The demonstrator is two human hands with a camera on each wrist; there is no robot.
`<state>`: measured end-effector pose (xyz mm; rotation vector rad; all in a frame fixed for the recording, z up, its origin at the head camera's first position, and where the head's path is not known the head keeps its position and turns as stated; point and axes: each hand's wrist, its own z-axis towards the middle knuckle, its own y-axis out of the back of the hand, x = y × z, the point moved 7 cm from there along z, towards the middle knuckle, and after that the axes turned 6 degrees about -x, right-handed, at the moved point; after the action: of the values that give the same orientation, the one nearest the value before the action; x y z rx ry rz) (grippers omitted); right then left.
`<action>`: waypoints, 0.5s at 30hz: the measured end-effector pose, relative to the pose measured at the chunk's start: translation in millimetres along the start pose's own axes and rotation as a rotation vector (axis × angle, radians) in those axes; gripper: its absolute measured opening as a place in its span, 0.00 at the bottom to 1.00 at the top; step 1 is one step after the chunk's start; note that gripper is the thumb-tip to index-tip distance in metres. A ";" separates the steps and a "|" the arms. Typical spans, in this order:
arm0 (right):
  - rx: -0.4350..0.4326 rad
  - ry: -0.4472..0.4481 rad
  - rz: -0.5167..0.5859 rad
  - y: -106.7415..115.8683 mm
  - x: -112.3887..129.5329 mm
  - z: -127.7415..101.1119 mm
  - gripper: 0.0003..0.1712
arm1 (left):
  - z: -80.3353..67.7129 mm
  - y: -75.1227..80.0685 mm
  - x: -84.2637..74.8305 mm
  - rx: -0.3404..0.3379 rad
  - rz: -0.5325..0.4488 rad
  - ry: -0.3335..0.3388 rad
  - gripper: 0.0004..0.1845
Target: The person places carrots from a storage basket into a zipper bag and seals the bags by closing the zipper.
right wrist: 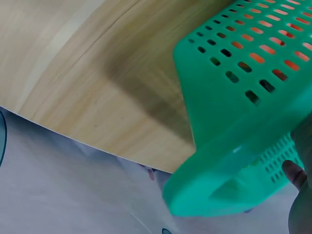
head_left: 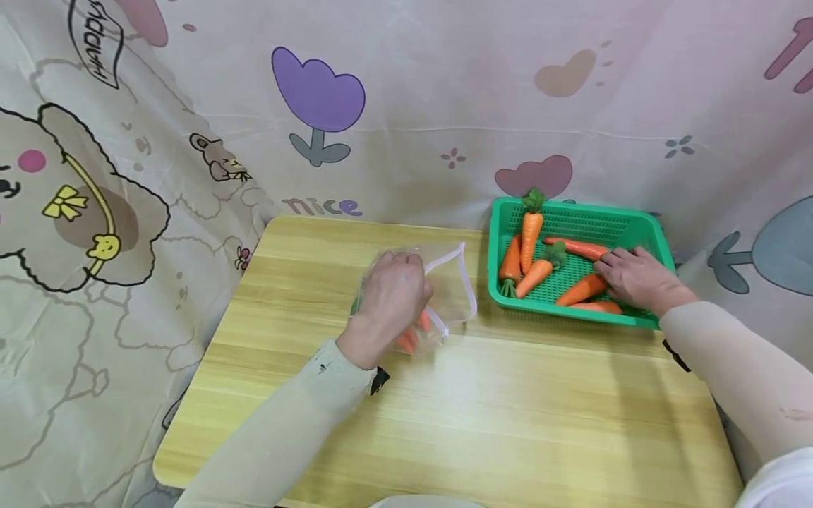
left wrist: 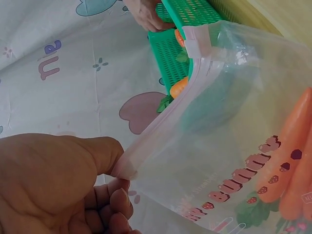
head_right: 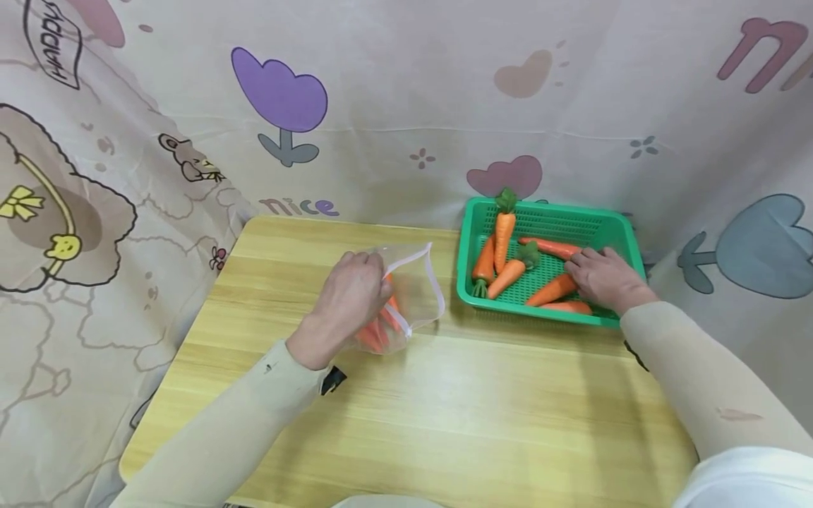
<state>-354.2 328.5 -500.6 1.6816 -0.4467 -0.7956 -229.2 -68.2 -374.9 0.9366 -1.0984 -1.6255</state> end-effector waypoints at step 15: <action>-0.023 0.025 -0.004 -14.7 5.4 8.0 0.15 | 1.3 -0.8 0.8 -0.007 -0.006 0.024 0.07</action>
<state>-357.8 323.2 -517.0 1.6694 -0.4161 -0.7790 -230.8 -68.5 -375.3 0.9534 -1.0735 -1.6180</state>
